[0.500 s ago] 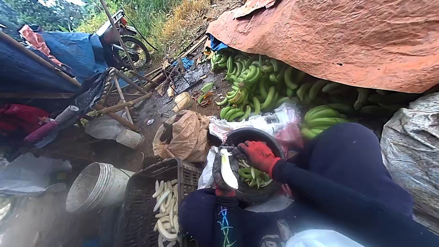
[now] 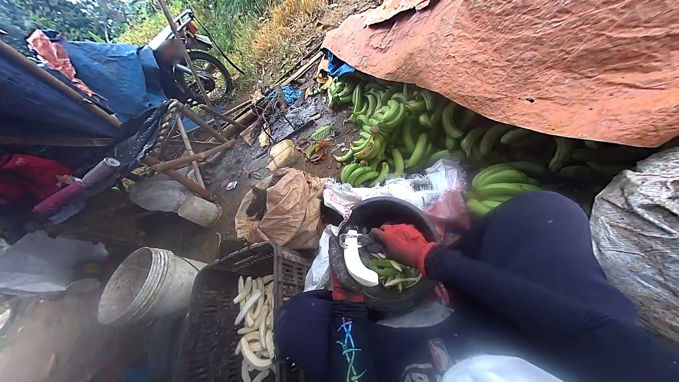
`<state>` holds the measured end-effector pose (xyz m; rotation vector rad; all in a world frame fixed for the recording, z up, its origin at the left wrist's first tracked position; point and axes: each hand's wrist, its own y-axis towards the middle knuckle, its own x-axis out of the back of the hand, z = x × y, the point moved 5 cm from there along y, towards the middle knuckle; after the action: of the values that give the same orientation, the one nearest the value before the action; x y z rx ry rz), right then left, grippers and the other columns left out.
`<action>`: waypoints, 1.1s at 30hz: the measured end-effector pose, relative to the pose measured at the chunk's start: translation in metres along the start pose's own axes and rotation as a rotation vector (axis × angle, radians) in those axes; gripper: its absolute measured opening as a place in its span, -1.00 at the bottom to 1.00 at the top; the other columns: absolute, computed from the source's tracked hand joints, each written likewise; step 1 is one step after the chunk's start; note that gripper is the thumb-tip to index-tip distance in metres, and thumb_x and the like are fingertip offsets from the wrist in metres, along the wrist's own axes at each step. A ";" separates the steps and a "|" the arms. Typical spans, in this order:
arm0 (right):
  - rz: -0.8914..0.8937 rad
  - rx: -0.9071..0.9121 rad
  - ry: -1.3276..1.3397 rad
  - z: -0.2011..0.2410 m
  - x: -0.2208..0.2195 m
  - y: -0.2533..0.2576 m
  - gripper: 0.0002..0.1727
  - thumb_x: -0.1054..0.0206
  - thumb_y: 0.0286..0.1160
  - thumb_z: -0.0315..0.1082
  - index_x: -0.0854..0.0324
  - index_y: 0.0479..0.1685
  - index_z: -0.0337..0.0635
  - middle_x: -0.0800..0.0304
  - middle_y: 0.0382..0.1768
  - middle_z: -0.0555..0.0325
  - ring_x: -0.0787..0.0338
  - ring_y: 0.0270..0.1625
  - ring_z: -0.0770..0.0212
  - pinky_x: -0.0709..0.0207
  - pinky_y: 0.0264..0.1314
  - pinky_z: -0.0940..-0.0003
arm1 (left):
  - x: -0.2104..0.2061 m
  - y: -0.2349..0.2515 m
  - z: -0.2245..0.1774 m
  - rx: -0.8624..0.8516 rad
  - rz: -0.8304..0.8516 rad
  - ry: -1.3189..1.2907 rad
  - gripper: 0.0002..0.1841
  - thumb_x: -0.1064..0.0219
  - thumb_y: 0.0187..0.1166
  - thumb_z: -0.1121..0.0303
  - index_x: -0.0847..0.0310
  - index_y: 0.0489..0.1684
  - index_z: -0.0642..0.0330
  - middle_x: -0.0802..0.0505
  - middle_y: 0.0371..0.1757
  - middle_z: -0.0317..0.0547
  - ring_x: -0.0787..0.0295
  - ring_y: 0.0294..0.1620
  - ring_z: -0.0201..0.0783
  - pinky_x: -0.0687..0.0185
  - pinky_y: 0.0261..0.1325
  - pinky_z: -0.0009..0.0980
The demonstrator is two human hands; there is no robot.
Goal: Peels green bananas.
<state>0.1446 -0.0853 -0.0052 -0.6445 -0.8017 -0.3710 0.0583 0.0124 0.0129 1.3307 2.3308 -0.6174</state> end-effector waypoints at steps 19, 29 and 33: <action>0.056 -0.096 1.308 -0.004 -0.056 -0.026 -0.75 -0.37 0.70 -0.24 -0.57 0.14 -0.18 -0.72 -0.40 0.26 -0.62 -0.59 0.45 -0.55 -0.54 0.56 | 0.075 0.043 0.037 -0.328 -0.037 -0.054 -0.50 0.28 0.88 0.18 -0.38 0.44 0.36 -0.75 0.20 0.08 -0.75 0.21 -0.21 -0.69 0.29 -0.23; -0.128 -0.016 0.418 -0.022 -0.023 -0.026 -0.50 -0.03 0.87 -0.03 -0.56 0.44 -0.23 -0.79 0.15 -0.23 -0.78 0.26 -0.18 -0.51 0.40 -0.25 | 0.080 0.029 0.035 0.027 -0.226 0.342 -0.47 0.26 0.93 0.16 -0.32 0.62 0.35 -0.61 0.50 0.20 -0.58 0.45 -0.14 -0.48 0.50 -0.20; -0.160 0.033 0.406 -0.023 -0.018 -0.028 -0.48 -0.02 0.85 0.03 -0.61 0.35 -0.21 -0.81 0.05 -0.18 -0.80 0.15 -0.12 -0.55 0.29 -0.22 | 0.092 0.039 0.057 -0.102 0.109 0.062 -0.47 0.24 0.90 0.08 -0.34 0.59 0.23 -0.71 0.36 0.04 -0.66 0.36 -0.24 -0.63 0.39 -0.24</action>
<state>0.1306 -0.1204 -0.0201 -0.4539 -0.4695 -0.6116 0.0549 0.0640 -0.0899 1.4375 2.2863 -0.4238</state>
